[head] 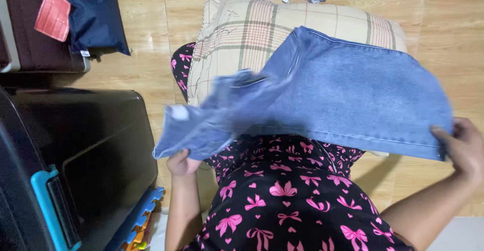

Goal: The person folds a pair of blue denim jeans on a plaid cushion. They smooth the fabric, fold the legs together, and then fold the jeans in half to create a compact stack.

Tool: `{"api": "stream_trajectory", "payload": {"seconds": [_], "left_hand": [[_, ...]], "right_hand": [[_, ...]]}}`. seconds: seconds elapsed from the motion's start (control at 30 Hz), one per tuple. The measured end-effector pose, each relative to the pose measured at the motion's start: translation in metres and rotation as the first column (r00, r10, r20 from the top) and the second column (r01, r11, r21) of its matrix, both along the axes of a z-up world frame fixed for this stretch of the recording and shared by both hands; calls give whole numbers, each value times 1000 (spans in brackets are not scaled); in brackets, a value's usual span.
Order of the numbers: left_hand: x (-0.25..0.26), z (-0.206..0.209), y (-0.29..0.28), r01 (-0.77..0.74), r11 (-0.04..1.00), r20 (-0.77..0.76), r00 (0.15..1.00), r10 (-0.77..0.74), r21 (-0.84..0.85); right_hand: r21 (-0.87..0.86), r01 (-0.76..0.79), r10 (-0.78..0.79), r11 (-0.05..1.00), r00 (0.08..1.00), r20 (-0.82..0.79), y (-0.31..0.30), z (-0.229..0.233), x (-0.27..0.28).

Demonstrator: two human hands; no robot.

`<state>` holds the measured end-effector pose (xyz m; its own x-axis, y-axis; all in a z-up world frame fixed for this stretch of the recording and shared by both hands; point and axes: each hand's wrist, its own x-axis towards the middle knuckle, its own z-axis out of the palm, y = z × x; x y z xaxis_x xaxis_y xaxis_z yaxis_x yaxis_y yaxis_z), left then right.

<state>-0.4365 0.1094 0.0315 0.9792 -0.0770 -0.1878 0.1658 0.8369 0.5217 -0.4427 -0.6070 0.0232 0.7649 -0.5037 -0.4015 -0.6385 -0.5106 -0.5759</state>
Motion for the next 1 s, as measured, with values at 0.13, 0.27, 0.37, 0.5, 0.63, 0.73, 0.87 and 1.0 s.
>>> {"api": "stream_trajectory", "payload": {"seconds": [0.13, 0.27, 0.37, 0.5, 0.63, 0.73, 0.87, 1.0], "left_hand": [[-40, -58, 17, -147, 980, -220, 969, 115, -135], [-65, -98, 25, -286, 953, -366, 901, 232, -99], [-79, -103, 36, -196, 981, -144, 970, 195, 6], [-111, -110, 56, -75, 974, -22, 997, 72, -214], [-127, -127, 76, 8, 1000, -451, 893, 0, 15], [-94, -114, 88, 326, 874, -718, 695, 36, 360], [-6, -53, 78, 390, 90, -393, 835, 385, 916], [99, -4, 15, -90, -64, 105, 948, 299, 994]], "right_hand": [[-527, -124, 172, 841, 984, 42, 62, 27, 39], [-514, -252, 465, 820, 817, 341, 158, 74, 108], [-407, -570, 699, 714, 620, 357, 239, 89, 151], [-267, -803, 801, 533, 378, 464, 313, 97, 190], [-363, -863, 903, 352, 211, 374, 357, 87, 213], [-309, -920, 951, 241, 160, 264, 379, 69, 216], [-382, -876, 935, 296, 184, 303, 386, 49, 208], [-404, -838, 912, 367, 239, 332, 390, 42, 200]]}}
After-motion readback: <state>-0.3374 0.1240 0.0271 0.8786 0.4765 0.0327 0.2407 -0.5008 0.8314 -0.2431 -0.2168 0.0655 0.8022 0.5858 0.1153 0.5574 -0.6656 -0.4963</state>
